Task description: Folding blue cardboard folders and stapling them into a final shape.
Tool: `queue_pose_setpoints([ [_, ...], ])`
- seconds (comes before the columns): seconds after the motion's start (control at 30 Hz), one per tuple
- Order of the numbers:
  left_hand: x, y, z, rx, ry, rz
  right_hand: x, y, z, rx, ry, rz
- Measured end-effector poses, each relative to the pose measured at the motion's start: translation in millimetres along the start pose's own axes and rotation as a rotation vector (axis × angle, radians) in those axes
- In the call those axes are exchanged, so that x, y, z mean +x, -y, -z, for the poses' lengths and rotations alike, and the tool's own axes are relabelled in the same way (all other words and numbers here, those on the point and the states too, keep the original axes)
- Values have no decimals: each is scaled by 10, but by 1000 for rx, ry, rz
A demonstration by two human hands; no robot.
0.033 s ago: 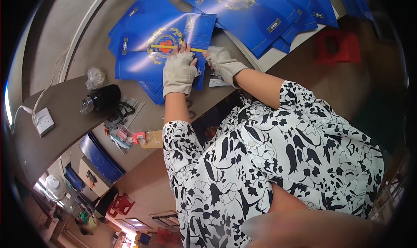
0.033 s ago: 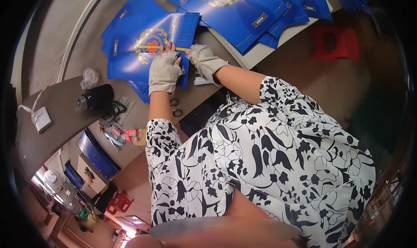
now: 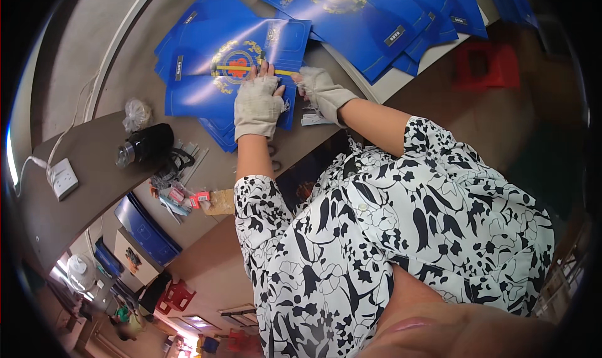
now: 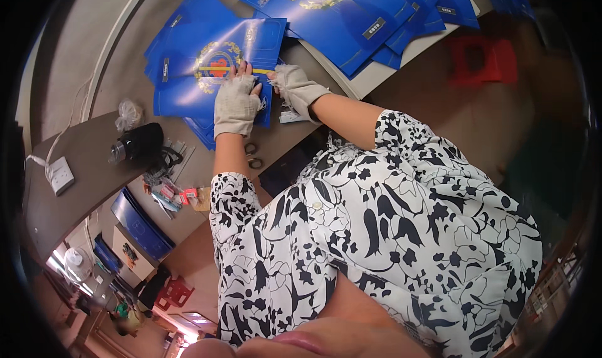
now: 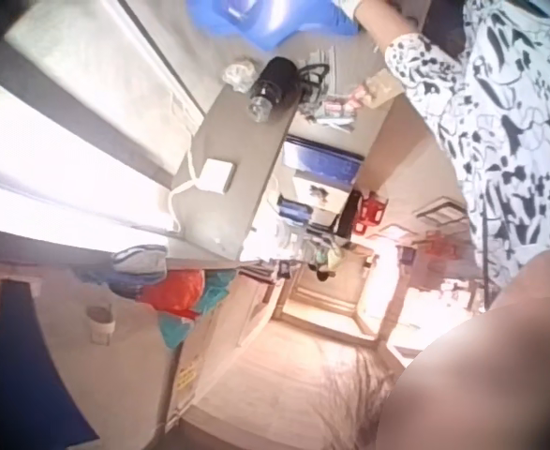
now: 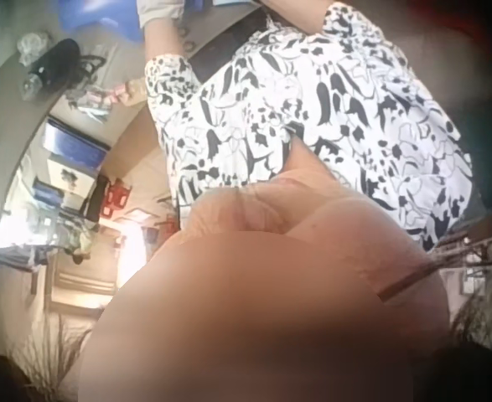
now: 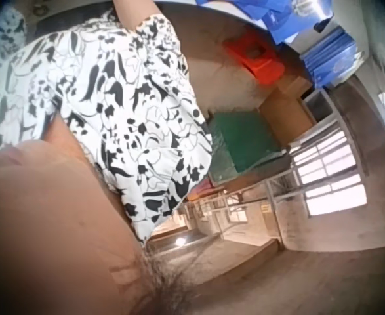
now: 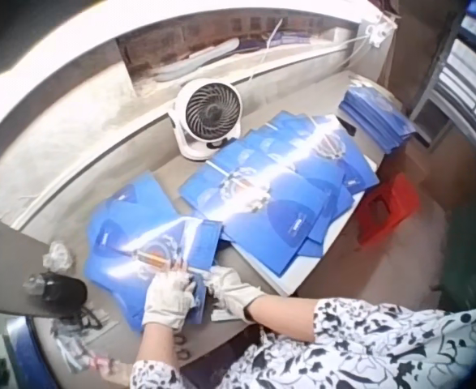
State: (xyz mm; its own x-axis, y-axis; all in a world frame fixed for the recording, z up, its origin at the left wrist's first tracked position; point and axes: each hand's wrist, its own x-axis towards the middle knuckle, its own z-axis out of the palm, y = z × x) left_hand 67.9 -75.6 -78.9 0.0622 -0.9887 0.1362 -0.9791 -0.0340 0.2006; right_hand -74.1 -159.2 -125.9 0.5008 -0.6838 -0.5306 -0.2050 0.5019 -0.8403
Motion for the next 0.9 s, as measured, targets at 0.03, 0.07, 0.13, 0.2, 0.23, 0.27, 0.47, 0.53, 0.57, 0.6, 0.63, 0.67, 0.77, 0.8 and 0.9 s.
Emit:
queue_pose_setpoints([
  [0.03, -10, -9, 42, 8, 20, -3, -7, 19, 25, 36, 55, -23],
  [0.07, -8, -11, 81, 14, 38, -6, -17, 30, 48, 72, 109, -45],
  [0.13, 6, 25, 96, -20, 59, -4, -11, 17, 60, 138, 113, -67],
  [0.2, -16, 50, 109, -16, 83, -6, -30, 22, 70, 202, 128, -90],
  [0.23, -50, 52, 129, -25, 71, 1, -42, 45, 82, 149, 180, -80],
  [0.27, -87, 57, 156, -26, 71, 14, -51, 69, 74, 96, 235, -69],
  [0.47, 2, -6, 184, -19, 68, -33, 20, 66, 78, -223, 112, -44],
  [0.53, 24, 0, 212, 0, 55, -50, 68, 35, 55, -369, 84, 90],
  [0.57, 36, -2, 224, -1, 55, -49, 84, 18, 60, -512, 50, 225],
  [0.6, 21, 18, 239, 7, 65, -50, 48, 75, 26, -514, 61, 227],
  [0.63, 7, 38, 250, 15, 75, -52, 7, 138, 7, -555, 53, 204],
  [0.67, -5, 66, 257, 18, 75, -44, -40, 182, -22, -595, 44, 181],
  [0.77, 2, 150, 281, 126, 3, 60, -114, 128, -73, -232, -8, 197],
  [0.8, 2, 171, 269, 128, 1, 61, -104, 133, -83, -232, -7, 200],
  [0.9, 0, 286, 162, 181, -9, 150, -70, 130, -149, -223, -34, 43],
])
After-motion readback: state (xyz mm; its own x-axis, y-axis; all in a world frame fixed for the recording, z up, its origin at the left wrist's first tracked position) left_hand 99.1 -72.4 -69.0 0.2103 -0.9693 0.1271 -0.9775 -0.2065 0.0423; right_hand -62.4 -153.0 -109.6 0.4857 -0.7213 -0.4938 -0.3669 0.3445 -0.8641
